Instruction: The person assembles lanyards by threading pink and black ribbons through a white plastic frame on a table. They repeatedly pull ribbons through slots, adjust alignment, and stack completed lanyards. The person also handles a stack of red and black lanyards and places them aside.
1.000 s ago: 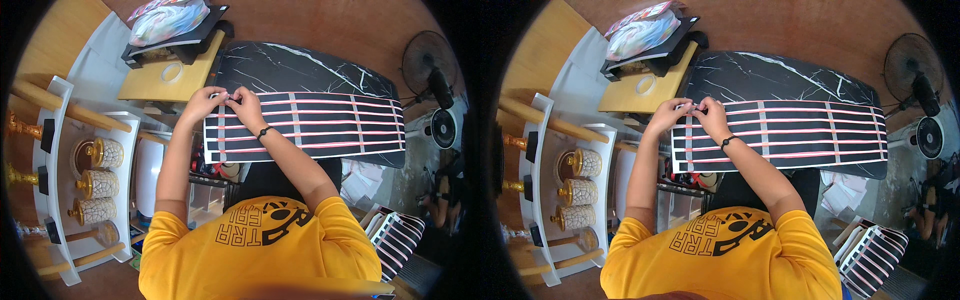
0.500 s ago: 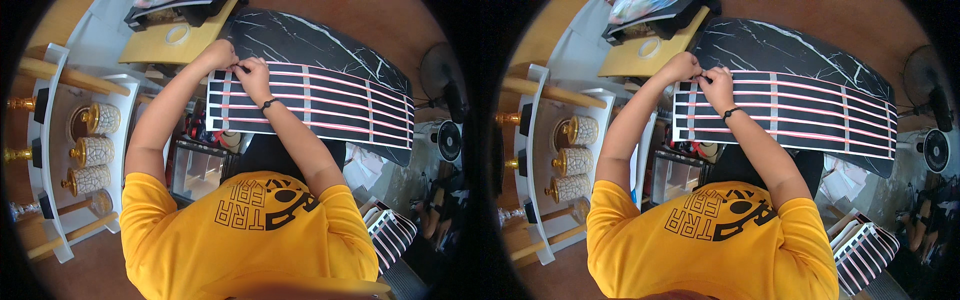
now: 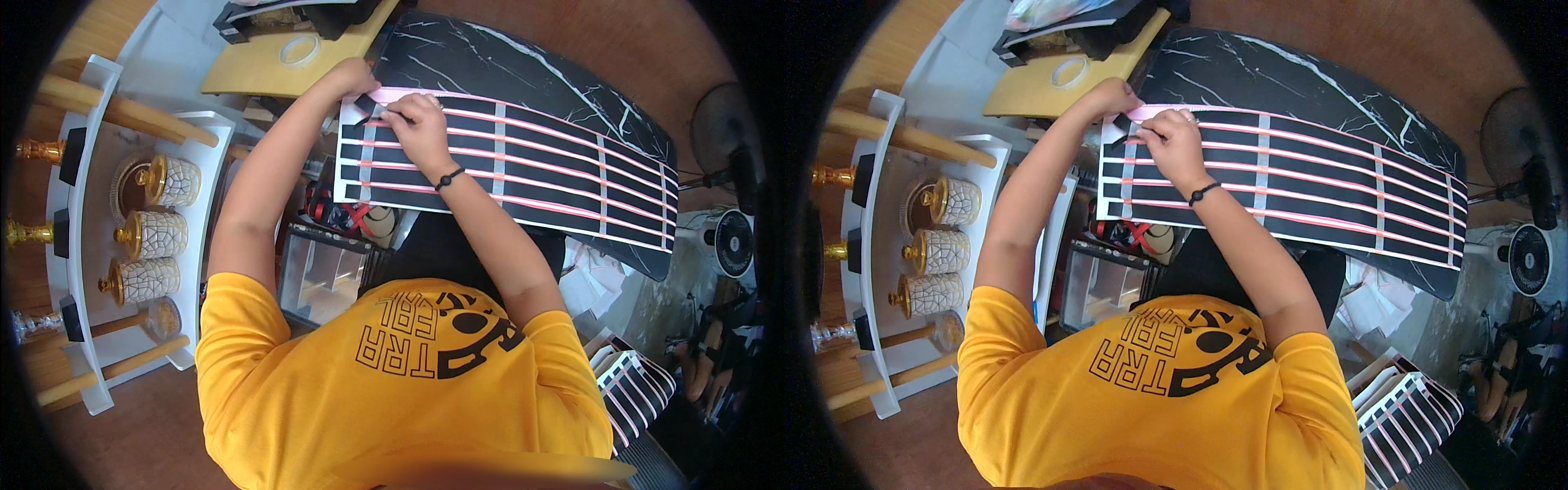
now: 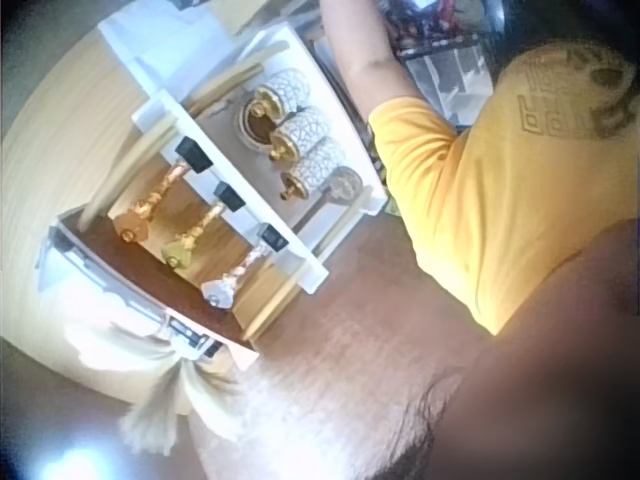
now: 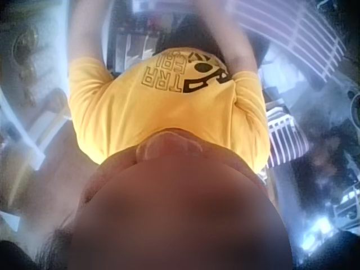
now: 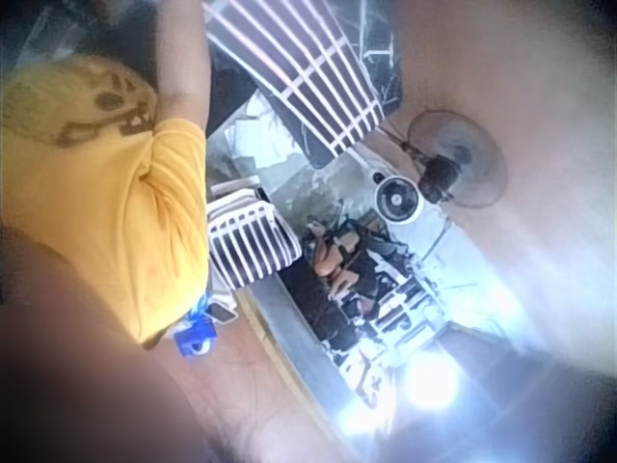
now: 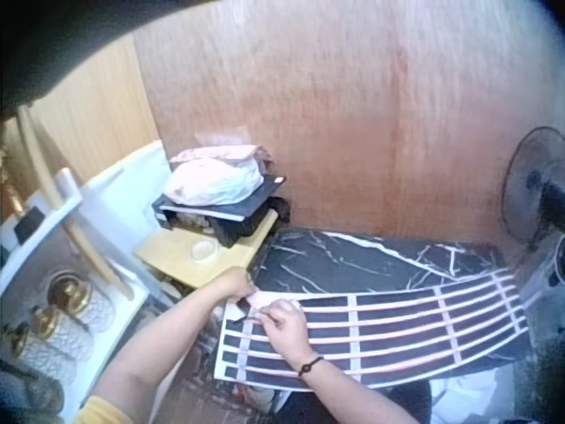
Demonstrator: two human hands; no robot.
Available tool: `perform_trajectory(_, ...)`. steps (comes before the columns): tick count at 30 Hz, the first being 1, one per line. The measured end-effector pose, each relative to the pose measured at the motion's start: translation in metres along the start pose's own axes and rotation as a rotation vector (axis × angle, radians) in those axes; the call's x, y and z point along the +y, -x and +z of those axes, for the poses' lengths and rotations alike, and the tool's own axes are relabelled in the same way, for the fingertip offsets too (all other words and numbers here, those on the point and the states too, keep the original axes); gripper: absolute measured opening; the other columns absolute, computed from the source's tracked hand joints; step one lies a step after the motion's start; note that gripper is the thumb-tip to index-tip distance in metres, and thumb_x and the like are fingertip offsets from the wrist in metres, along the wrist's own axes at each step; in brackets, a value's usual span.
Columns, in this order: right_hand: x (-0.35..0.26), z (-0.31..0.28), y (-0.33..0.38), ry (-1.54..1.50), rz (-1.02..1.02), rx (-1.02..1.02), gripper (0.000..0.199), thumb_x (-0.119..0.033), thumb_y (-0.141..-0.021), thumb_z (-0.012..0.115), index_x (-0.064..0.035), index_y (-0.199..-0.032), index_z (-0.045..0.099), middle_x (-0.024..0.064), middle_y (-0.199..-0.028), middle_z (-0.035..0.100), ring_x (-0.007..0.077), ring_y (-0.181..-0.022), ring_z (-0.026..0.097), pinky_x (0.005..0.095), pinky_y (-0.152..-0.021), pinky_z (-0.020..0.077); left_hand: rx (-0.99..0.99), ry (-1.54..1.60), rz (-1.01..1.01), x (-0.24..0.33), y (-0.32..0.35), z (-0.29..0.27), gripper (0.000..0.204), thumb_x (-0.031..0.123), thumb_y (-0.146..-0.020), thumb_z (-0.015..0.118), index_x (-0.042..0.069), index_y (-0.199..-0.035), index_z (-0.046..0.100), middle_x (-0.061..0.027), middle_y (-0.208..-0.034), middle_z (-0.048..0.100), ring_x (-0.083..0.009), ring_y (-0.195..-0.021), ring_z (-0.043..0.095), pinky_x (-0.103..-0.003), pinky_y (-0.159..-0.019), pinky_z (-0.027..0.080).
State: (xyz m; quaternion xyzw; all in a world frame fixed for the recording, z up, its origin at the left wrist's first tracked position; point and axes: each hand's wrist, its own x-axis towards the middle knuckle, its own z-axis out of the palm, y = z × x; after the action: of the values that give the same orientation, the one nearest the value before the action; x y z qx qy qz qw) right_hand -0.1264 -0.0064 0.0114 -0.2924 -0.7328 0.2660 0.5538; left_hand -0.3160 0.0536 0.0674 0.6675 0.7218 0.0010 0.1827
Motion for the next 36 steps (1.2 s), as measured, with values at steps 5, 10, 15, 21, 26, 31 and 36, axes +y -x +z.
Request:
perform_trajectory(5,0.005,-0.010,0.001,-0.188,0.347,0.013,0.015,-0.013,-0.078,0.077,-0.0018,-0.088,0.073,0.0078,-0.077,0.064,0.0187,-0.068,0.054,0.0308,-0.065,0.0455,0.264,0.387,-0.026,-0.012,0.016,-0.002,0.036,0.037,-0.093,0.062,0.003,-0.100,0.072,-0.0123,-0.092,0.072,-0.0238,-0.082,0.067,-0.037,-0.076,0.051)
perform_trajectory(10,0.022,-0.008,0.002,-0.349,0.558,0.017,0.016,-0.013,-0.087,0.074,0.0006,-0.094,0.071,-0.0027,-0.078,0.058,0.0046,-0.066,0.046,0.0213,-0.060,0.0395,0.503,0.509,0.290,0.002,0.062,-0.008,0.039,0.037,-0.098,0.055,0.003,-0.107,0.070,-0.0129,-0.099,0.068,-0.0243,-0.099,0.063,-0.036,-0.088,0.048)
perform_trajectory(15,0.024,-0.001,0.006,-0.273,0.491,0.033,0.015,-0.013,-0.087,0.073,0.0003,-0.094,0.071,-0.0032,-0.077,0.056,0.0047,-0.066,0.046,0.0212,-0.060,0.0392,0.527,0.184,0.315,0.026,0.110,0.018,0.046,0.039,-0.082,0.074,0.005,-0.112,0.068,-0.0144,-0.103,0.067,-0.0291,-0.098,0.064,-0.037,-0.088,0.047)
perform_trajectory(21,0.014,-0.005,0.008,-0.252,0.446,0.026,0.014,-0.007,-0.084,0.073,0.0012,-0.094,0.071,0.0037,-0.084,0.064,0.0100,-0.071,0.057,0.0247,-0.066,0.0471,0.455,0.209,0.100,0.035,0.105,0.037,0.040,0.042,-0.078,0.077,0.005,-0.092,0.074,-0.0090,-0.087,0.070,-0.0264,-0.080,0.067,-0.037,-0.075,0.047)
perform_trajectory(26,0.011,-0.004,0.002,-0.124,0.417,0.022,0.009,-0.003,-0.078,0.069,-0.0016,-0.087,0.072,0.0131,-0.087,0.067,0.0258,-0.075,0.064,0.0349,-0.070,0.0519,0.321,0.444,0.003,0.026,0.098,0.048,0.035,0.035,-0.082,0.075,0.001,-0.094,0.074,-0.0090,-0.082,0.072,-0.0152,-0.070,0.065,-0.031,-0.068,0.049)
perform_trajectory(31,0.018,0.012,-0.020,0.158,0.187,-0.001,0.011,-0.001,-0.076,0.065,-0.0031,-0.083,0.072,0.0163,-0.085,0.067,0.0330,-0.081,0.066,0.0417,-0.075,0.0524,0.320,0.654,-0.059,0.021,0.098,0.054,0.034,0.031,-0.083,0.076,0.000,-0.098,0.074,-0.0077,-0.081,0.072,-0.0102,-0.075,0.063,-0.028,-0.072,0.050)
perform_trajectory(36,0.032,0.017,-0.045,0.173,0.385,-0.013,0.009,-0.008,-0.077,0.069,-0.0033,-0.084,0.073,0.0192,-0.091,0.070,0.0368,-0.089,0.067,0.0436,-0.082,0.0520,0.239,0.775,-0.050,0.023,0.104,0.050,0.029,0.027,-0.085,0.077,-0.001,-0.094,0.074,-0.0039,-0.083,0.072,-0.0079,-0.076,0.061,-0.026,-0.071,0.050)
